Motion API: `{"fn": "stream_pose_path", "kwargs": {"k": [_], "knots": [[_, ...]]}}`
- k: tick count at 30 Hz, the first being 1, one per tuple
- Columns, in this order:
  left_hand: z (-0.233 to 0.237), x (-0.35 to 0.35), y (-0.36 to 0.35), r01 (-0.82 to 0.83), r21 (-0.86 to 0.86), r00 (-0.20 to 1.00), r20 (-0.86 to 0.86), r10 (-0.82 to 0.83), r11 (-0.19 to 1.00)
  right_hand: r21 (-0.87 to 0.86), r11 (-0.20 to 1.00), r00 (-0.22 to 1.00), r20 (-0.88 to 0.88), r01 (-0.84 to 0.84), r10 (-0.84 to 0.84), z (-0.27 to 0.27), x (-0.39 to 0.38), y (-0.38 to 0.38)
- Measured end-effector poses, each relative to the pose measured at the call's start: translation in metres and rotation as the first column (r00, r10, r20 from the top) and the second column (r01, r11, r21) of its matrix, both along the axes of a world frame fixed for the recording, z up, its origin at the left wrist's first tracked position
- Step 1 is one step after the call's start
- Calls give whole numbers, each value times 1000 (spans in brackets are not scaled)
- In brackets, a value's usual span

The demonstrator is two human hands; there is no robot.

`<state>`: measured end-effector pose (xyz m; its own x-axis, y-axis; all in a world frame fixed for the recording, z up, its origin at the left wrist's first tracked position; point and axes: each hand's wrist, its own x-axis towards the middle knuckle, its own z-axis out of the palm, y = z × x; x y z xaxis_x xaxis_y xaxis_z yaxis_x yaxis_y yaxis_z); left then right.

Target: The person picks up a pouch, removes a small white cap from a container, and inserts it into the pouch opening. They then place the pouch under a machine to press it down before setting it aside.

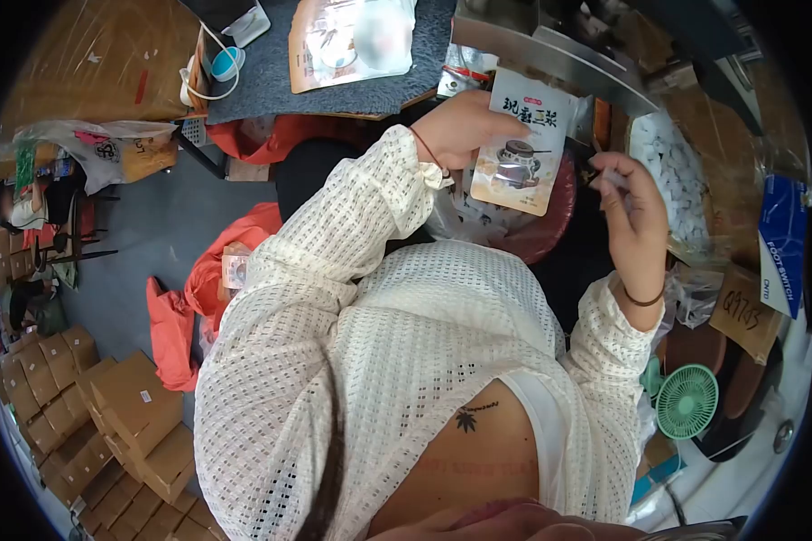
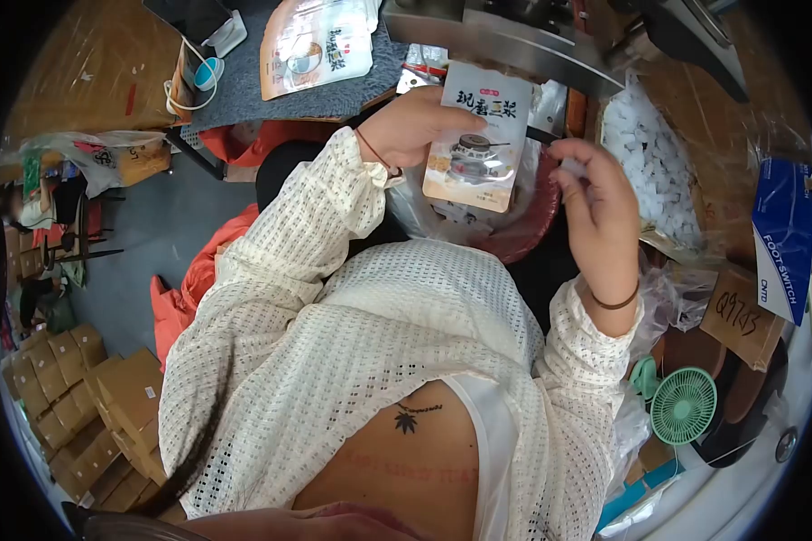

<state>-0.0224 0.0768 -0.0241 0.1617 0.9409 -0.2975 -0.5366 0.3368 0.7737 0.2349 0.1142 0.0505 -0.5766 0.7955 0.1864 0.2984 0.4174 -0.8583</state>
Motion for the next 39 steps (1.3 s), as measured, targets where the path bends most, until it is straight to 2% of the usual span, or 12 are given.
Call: {"fn": "stream_pose_path", "kwargs": {"k": [4, 6, 7, 9, 10, 14, 17, 21, 24, 31, 35, 39], "knots": [[-3, -9, -8, -147, 188, 862, -457, 219, 971, 30, 997, 984, 168, -69, 63, -2, 9, -2], [5, -39, -22, -304, 338, 435, -783, 445, 891, 117, 991, 976, 215, -68, 41, -4, 15, 1], [-1, -62, -25, -212, 674, -96, -735, 672, 707, 152, 988, 983, 183, -31, 3, -6, 16, 1], [-5, -98, -44, 98, 627, -671, -532, 516, 773, 106, 993, 995, 82, 56, -65, -8, 15, -2], [-8, -100, -58, 184, 515, -674, -554, 489, 837, 27, 995, 995, 16, 101, -101, -7, 11, -5], [-8, -87, -89, 386, 419, -397, -729, 558, 822, 68, 996, 998, 1, 64, -64, -11, 4, -1], [10, -64, -93, -63, 437, 283, -854, 436, 897, 188, 977, 991, 104, -100, 81, -4, -15, -1], [19, -27, -84, -77, 371, 605, -721, 339, 926, 117, 973, 979, -14, -200, 203, -6, -37, -12], [17, -8, -79, -5, 368, 595, -746, 299, 930, -107, 992, 987, -155, -67, 50, 10, -40, -12], [25, 29, -76, 72, 69, 938, -344, -44, 995, 342, 923, 981, 146, -174, 130, 16, -30, -1], [15, 40, -73, 217, 32, 949, -243, -203, 976, 238, 952, 963, 233, -192, 136, 16, -16, 2], [10, 32, -60, 239, 47, 931, -297, -214, 970, 169, 959, 970, 53, 225, -237, 12, 7, 10]]}}
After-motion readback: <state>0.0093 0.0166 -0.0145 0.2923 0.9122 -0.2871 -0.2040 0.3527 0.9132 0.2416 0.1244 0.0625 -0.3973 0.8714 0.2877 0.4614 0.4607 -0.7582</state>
